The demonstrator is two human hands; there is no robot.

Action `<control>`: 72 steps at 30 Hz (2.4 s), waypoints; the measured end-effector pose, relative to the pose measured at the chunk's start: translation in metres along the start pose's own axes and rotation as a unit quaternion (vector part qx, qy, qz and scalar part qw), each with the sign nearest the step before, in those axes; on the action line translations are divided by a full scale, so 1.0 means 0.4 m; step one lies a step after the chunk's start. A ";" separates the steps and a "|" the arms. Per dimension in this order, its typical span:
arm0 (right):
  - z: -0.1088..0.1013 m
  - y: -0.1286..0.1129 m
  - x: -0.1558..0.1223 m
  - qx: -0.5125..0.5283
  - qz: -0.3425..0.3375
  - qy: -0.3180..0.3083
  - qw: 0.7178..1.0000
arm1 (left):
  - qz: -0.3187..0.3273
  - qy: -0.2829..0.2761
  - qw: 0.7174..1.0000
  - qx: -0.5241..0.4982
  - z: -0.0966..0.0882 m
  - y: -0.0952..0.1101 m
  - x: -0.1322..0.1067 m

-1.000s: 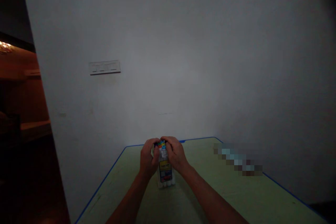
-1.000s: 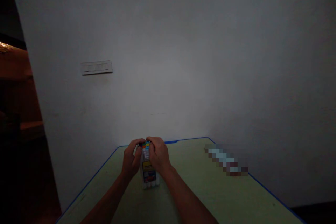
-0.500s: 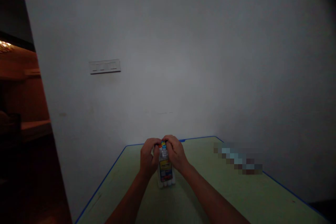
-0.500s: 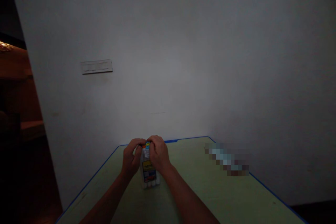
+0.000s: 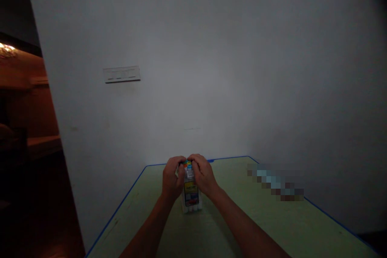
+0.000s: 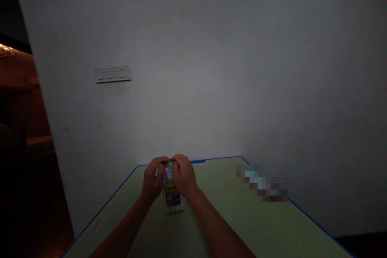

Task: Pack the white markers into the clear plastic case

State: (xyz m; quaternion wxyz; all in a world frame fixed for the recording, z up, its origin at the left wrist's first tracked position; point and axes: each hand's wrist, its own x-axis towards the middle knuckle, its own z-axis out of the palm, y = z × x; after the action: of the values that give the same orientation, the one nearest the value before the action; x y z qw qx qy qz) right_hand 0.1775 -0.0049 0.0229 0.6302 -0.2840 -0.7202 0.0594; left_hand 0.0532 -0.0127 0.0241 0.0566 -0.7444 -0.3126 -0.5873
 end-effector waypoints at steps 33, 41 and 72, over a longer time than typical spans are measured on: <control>0.001 0.000 -0.006 0.019 0.018 0.000 1.000 | -0.007 -0.006 1.000 -0.004 0.002 -0.006 -0.004; 0.000 -0.003 -0.007 0.009 0.016 0.028 0.999 | -0.018 0.013 1.000 0.009 0.001 -0.007 -0.004; 0.000 -0.005 -0.003 0.022 0.003 0.015 1.000 | -0.026 0.026 0.999 -0.001 -0.005 0.004 0.003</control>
State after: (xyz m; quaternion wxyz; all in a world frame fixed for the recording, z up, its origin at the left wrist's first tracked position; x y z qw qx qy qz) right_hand 0.1771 -0.0070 0.0228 0.6466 -0.2735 -0.7084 0.0730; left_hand 0.0524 -0.0144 0.0263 0.0490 -0.7203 -0.3300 -0.6081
